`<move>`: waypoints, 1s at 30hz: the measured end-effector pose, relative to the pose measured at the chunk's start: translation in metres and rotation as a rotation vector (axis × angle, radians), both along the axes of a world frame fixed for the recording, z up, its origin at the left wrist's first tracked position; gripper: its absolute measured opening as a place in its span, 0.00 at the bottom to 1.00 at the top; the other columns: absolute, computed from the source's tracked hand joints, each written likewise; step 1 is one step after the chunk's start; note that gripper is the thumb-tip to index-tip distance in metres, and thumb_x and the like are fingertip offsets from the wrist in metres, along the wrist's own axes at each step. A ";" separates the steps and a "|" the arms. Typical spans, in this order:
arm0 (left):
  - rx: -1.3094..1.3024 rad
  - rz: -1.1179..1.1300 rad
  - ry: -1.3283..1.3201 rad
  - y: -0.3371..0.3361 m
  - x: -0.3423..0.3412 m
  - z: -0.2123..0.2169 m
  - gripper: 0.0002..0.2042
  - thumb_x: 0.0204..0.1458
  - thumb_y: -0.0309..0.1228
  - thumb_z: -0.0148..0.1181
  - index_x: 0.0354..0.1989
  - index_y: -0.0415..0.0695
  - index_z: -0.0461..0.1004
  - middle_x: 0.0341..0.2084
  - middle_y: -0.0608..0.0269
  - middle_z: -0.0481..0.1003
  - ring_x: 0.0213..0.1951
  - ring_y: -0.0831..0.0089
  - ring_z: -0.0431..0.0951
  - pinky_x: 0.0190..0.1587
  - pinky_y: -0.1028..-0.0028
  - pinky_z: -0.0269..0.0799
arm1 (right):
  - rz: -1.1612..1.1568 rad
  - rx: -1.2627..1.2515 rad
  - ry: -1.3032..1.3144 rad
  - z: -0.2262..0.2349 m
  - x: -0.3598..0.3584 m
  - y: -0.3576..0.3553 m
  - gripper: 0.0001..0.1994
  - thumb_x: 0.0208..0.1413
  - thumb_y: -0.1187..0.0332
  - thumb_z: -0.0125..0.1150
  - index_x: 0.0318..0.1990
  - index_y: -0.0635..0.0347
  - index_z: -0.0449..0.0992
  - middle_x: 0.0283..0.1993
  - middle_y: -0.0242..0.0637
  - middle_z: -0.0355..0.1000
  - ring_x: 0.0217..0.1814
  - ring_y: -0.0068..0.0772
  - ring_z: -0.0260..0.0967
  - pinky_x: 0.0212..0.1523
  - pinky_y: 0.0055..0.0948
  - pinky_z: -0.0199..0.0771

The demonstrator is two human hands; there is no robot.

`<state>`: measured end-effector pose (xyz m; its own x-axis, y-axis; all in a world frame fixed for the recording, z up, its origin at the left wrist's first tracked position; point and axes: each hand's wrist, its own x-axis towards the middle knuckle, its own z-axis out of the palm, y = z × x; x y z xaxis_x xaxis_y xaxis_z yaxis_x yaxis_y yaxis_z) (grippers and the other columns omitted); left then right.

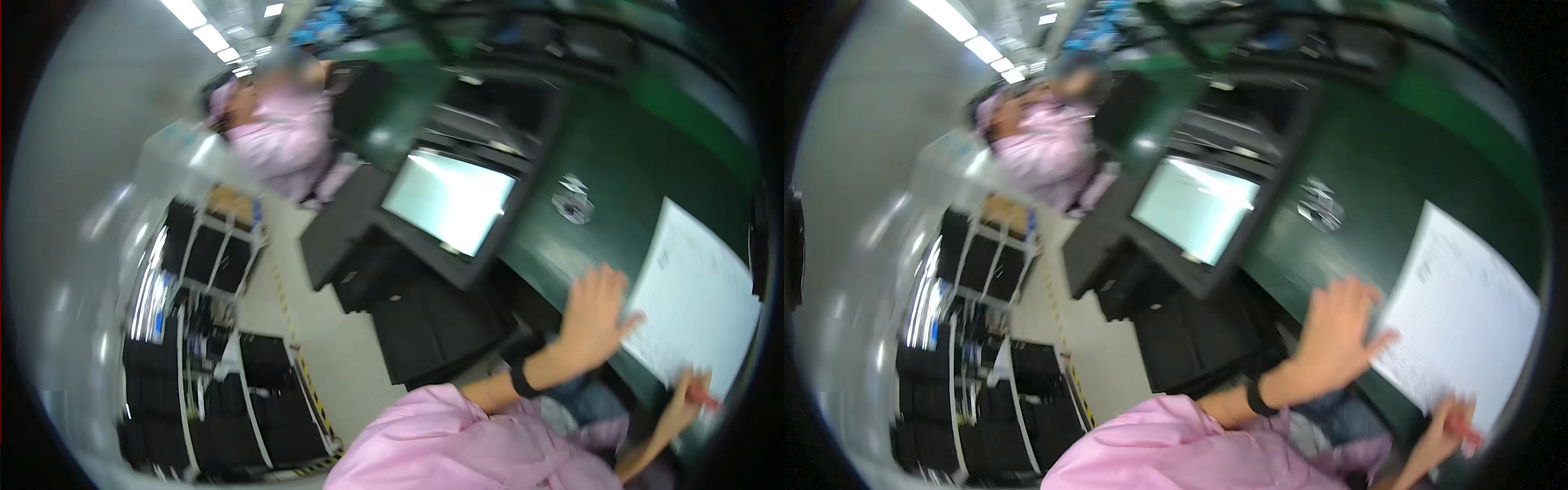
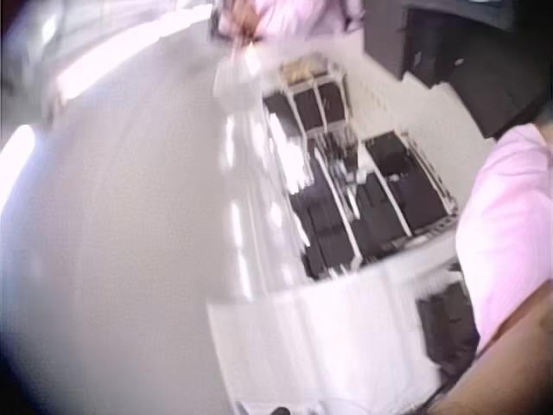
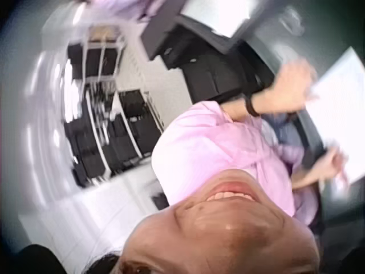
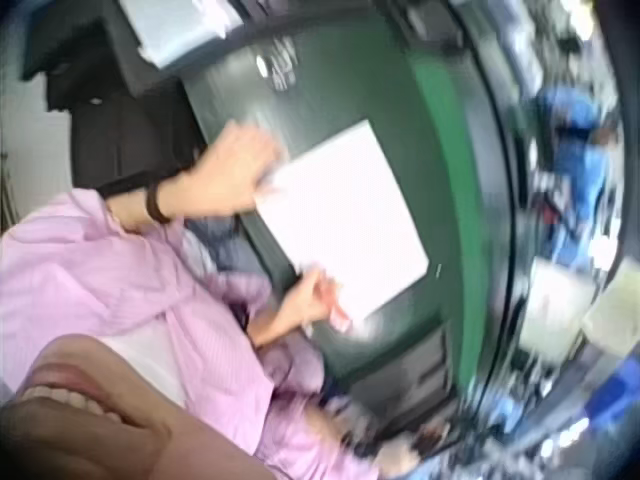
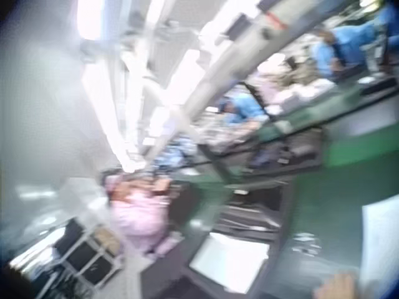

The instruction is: The recorder and coworkers are performing final assembly, cleaning, and inspection tasks on tablets at a production line station.

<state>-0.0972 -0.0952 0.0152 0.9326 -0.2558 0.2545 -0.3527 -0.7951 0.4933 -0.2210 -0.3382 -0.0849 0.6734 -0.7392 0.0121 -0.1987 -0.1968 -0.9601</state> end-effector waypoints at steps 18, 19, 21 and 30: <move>0.002 0.041 0.117 -0.016 0.001 -0.003 0.22 0.45 0.37 0.61 0.40 0.31 0.65 0.37 0.51 0.64 0.41 0.59 0.65 0.42 0.67 0.60 | 0.248 -0.190 -0.140 0.010 0.041 0.009 0.14 0.58 0.72 0.53 0.24 0.65 0.56 0.23 0.29 0.50 0.26 0.20 0.46 0.37 0.18 0.57; -0.061 0.007 0.006 -0.023 -0.006 -0.006 0.22 0.45 0.36 0.60 0.43 0.32 0.65 0.41 0.49 0.63 0.46 0.57 0.64 0.46 0.65 0.59 | 0.243 -0.248 -0.191 0.010 0.040 0.011 0.14 0.58 0.73 0.53 0.24 0.64 0.56 0.22 0.29 0.49 0.26 0.20 0.46 0.35 0.17 0.57; -0.126 -0.024 -0.096 -0.032 -0.017 -0.013 0.23 0.45 0.34 0.59 0.46 0.32 0.64 0.46 0.48 0.62 0.51 0.55 0.62 0.50 0.63 0.58 | 0.250 -0.205 -0.159 0.025 0.040 0.023 0.14 0.58 0.73 0.53 0.24 0.64 0.56 0.22 0.28 0.49 0.26 0.19 0.46 0.33 0.17 0.55; -0.299 -0.451 -0.069 -0.043 -0.027 -0.027 0.15 0.44 0.27 0.57 0.41 0.36 0.67 0.52 0.46 0.59 0.60 0.51 0.53 0.62 0.54 0.46 | 0.253 -0.172 -0.140 0.029 0.037 0.028 0.13 0.59 0.74 0.52 0.24 0.62 0.56 0.22 0.28 0.49 0.25 0.19 0.45 0.29 0.19 0.51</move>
<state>-0.1238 -0.1379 -0.0120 0.7256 -0.5340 0.4339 -0.6659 -0.3861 0.6384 -0.1836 -0.3107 -0.0559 0.8181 -0.5280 0.2278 0.0090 -0.3843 -0.9232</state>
